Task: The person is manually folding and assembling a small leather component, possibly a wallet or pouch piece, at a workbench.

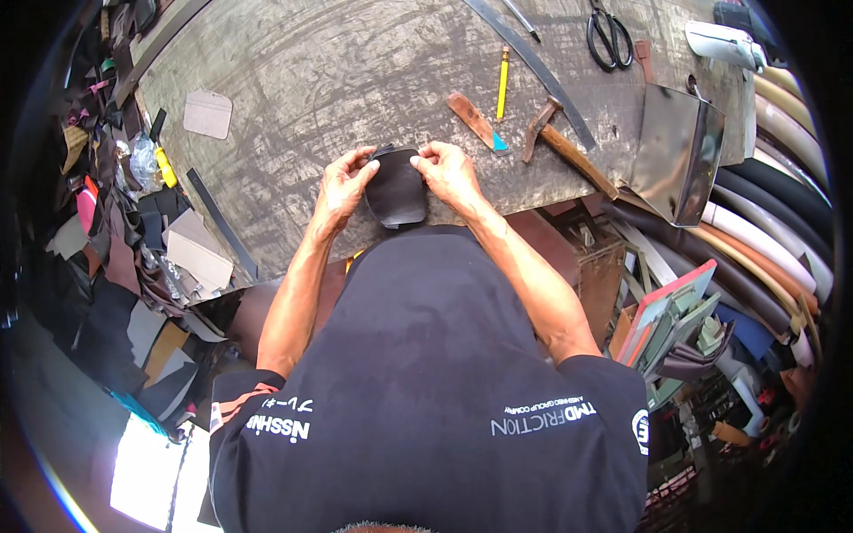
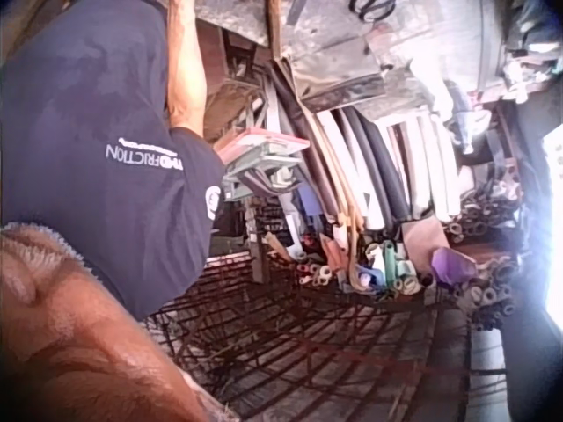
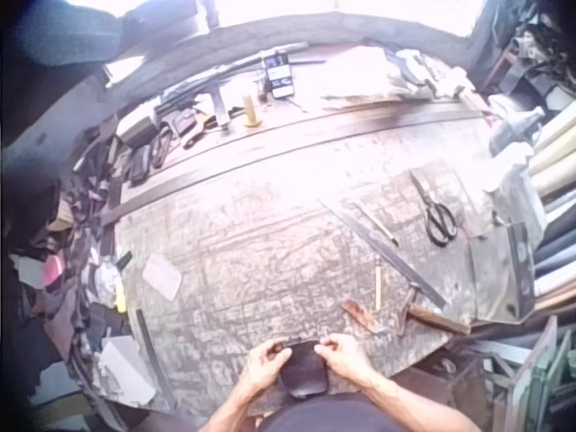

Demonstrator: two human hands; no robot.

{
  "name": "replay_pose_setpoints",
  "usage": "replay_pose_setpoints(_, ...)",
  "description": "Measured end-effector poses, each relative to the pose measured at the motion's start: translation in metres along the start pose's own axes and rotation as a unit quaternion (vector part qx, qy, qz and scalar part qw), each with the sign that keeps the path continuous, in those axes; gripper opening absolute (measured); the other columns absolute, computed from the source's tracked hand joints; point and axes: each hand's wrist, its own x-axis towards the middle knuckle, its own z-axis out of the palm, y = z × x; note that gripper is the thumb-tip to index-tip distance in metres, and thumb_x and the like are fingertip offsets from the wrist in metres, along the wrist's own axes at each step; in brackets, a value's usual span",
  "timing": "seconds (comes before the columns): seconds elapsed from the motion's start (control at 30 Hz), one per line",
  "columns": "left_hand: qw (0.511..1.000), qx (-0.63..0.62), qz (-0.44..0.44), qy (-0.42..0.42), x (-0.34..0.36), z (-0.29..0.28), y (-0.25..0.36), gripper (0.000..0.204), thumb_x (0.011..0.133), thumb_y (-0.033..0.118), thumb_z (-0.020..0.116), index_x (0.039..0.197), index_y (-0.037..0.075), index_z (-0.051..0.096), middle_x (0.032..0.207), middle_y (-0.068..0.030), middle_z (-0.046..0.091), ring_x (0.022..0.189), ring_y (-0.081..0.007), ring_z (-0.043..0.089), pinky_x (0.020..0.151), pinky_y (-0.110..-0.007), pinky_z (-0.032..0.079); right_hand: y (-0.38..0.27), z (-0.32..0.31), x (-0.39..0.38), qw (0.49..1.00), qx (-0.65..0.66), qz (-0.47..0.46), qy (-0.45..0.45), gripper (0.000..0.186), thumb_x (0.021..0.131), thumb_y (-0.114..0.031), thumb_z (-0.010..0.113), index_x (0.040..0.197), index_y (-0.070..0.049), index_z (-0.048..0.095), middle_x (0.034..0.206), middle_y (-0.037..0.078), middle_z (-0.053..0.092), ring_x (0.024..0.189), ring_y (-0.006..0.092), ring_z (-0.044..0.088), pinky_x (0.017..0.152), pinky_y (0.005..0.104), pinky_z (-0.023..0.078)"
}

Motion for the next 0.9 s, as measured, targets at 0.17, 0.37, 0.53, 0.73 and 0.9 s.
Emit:
replay_pose_setpoints(0.17,0.996,0.019,-0.01,-0.087,0.015,-0.015,0.005,0.032,0.092,0.012,0.069,0.121,0.001,0.064,0.092,-0.0006,0.068,0.081,-0.0067,0.06,0.07,-0.023,0.05,0.004,0.002,0.0,0.999,-0.03,-0.014,0.017,0.022,0.085,-0.022,0.071,0.095,-0.002,0.071,0.075,0.005,0.069,0.068,0.012,0.063,0.063,0.0309,0.05)
replay_pose_setpoints(0.37,0.996,-0.002,-0.041,-0.076,0.018,-0.013,0.006,0.026,0.091,0.01,0.07,0.115,0.001,0.067,0.092,-0.0003,0.069,0.08,-0.0062,0.061,0.07,-0.023,0.05,0.002,0.003,-0.002,0.999,-0.016,-0.014,0.027,0.021,0.087,-0.021,0.071,0.095,-0.002,0.07,0.074,0.004,0.068,0.067,0.0104,0.061,0.062,0.03,0.049)
replay_pose_setpoints(0.53,0.999,-0.001,-0.02,-0.028,0.009,-0.003,0.013,0.022,0.09,0.009,0.071,0.111,0.001,0.068,0.096,-0.0012,0.07,0.084,-0.0077,0.062,0.076,-0.023,0.049,0.002,0.002,-0.006,0.999,0.046,-0.017,0.009,0.021,0.088,-0.02,0.071,0.096,-0.001,0.07,0.076,0.003,0.068,0.069,0.0095,0.06,0.063,0.0286,0.049)
replay_pose_setpoints(0.73,0.997,-0.077,0.017,-0.009,-0.017,-0.002,0.019,0.024,0.09,0.007,0.071,0.112,0.0,0.067,0.1,-0.0027,0.07,0.09,-0.009,0.063,0.083,-0.023,0.049,-0.004,-0.001,-0.025,0.994,0.031,-0.103,0.002,0.021,0.088,-0.02,0.072,0.097,-0.001,0.07,0.09,0.006,0.07,0.08,0.0106,0.062,0.071,0.027,0.051)
replay_pose_setpoints(0.9,0.986,-0.148,0.075,0.0,-0.046,-0.005,0.028,0.024,0.09,0.003,0.07,0.114,0.0,0.066,0.102,-0.0037,0.069,0.093,-0.0096,0.063,0.085,-0.025,0.05,-0.022,-0.004,-0.036,0.959,0.21,-0.177,-0.077,0.019,0.089,-0.016,0.074,0.098,0.0,0.07,0.104,0.007,0.069,0.089,0.0106,0.062,0.081,0.0268,0.051)
